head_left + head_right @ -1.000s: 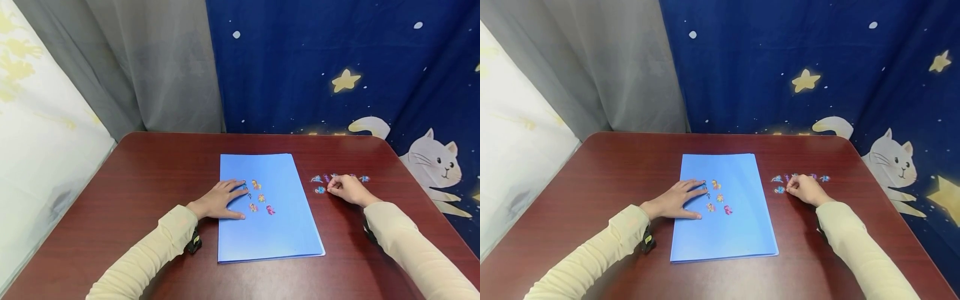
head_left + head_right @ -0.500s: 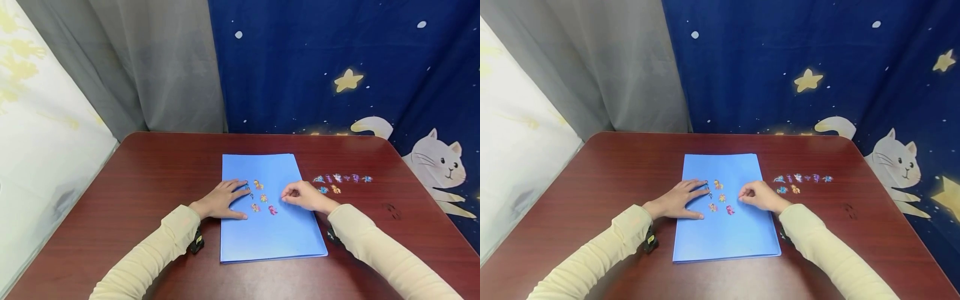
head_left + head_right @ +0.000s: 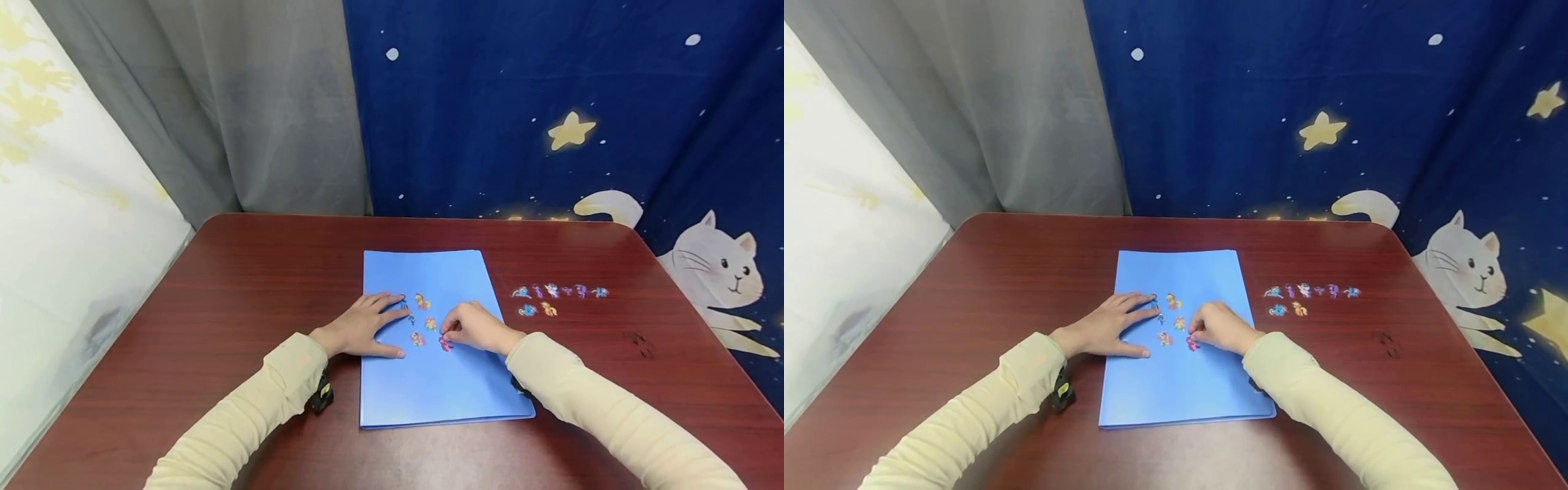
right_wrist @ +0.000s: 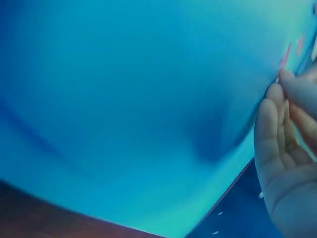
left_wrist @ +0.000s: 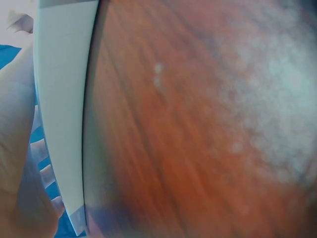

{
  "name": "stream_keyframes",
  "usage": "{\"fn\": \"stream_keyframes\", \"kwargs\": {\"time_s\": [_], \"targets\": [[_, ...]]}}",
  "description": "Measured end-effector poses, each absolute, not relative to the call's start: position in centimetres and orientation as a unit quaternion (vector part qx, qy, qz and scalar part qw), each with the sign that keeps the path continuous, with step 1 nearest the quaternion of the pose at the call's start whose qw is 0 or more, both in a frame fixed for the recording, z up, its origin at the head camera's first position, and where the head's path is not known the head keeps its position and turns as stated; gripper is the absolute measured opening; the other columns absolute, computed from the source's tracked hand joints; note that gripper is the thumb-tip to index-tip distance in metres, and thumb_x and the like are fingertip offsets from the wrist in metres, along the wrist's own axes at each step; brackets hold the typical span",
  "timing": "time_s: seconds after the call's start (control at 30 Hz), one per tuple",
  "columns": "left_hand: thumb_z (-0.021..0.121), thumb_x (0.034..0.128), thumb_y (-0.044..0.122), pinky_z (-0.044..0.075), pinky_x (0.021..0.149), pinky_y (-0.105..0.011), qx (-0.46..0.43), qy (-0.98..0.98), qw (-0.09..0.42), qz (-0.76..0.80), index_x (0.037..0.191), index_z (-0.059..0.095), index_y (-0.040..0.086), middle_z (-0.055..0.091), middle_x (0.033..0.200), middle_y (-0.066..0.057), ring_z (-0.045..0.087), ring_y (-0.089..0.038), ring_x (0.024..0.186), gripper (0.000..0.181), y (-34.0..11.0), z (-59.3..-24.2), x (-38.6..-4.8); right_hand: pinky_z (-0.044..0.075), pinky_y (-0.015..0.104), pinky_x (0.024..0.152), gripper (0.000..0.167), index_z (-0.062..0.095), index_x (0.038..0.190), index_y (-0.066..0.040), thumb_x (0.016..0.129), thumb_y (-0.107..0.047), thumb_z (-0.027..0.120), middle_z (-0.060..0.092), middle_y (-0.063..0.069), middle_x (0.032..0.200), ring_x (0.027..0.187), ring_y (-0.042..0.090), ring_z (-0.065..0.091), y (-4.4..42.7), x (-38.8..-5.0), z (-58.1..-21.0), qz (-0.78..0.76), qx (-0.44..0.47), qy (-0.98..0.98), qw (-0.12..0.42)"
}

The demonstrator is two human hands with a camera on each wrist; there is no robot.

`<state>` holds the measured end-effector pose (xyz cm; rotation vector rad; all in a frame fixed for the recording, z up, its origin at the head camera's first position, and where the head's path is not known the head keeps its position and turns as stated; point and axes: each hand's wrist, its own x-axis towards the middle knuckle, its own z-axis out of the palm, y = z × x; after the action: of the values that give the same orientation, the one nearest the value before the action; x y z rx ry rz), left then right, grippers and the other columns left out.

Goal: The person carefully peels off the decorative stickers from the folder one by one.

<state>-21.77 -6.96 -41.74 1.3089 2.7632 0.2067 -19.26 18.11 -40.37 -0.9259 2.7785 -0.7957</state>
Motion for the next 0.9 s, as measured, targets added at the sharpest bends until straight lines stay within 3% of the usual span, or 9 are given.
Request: {"fn": "stream_keyframes", "kwargs": {"time_s": [0.17, 0.33, 0.47, 0.9], "targets": [[0.048, 0.0738, 0.069, 0.012, 0.104, -0.044, 0.424, 0.903, 0.039, 0.065, 0.137, 0.035, 0.022, 0.022, 0.144, -0.004, 0.016, -0.025, 0.131, 0.080, -7.0, -41.6, -21.8, 0.041, 0.020, 0.055, 0.011, 0.068, 0.066, -0.009, 0.076, -0.003, 0.067, 0.062, -0.003, 0.068, 0.061, 0.006, 0.049, 17.2, -19.3, -39.7, -0.213, -0.326, 0.920, 0.046], [0.047, 0.0743, 0.068, 0.013, 0.104, -0.044, 0.427, 0.901, 0.038, 0.065, 0.137, 0.035, 0.021, 0.023, 0.144, -0.004, 0.016, -0.026, 0.131, 0.079, -7.0, -41.6, -21.8, 0.037, 0.018, 0.051, 0.012, 0.060, 0.068, -0.008, 0.077, -0.002, 0.064, 0.050, -0.006, 0.062, 0.056, 0.005, 0.042, 17.2, -19.0, -39.8, -0.209, -0.331, 0.918, 0.055], [0.047, 0.0742, 0.068, 0.013, 0.104, -0.044, 0.426, 0.901, 0.037, 0.065, 0.137, 0.035, 0.021, 0.023, 0.144, -0.004, 0.016, -0.025, 0.131, 0.080, -7.0, -41.7, -21.8, 0.036, 0.019, 0.053, 0.015, 0.054, 0.068, -0.011, 0.076, -0.004, 0.065, 0.043, -0.006, 0.065, 0.059, 0.007, 0.041, 17.5, -18.7, -40.2, -0.188, -0.349, 0.918, 0.030], [0.046, 0.0735, 0.070, 0.013, 0.104, -0.043, 0.425, 0.902, 0.034, 0.065, 0.137, 0.035, 0.023, 0.023, 0.144, -0.003, 0.016, -0.024, 0.131, 0.080, -7.0, -41.8, -21.9, 0.036, 0.017, 0.050, 0.025, 0.047, 0.064, -0.020, 0.078, -0.010, 0.065, 0.039, -0.014, 0.056, 0.053, 0.002, 0.040, 18.1, -17.9, -40.1, -0.148, -0.390, 0.908, -0.020]]}}
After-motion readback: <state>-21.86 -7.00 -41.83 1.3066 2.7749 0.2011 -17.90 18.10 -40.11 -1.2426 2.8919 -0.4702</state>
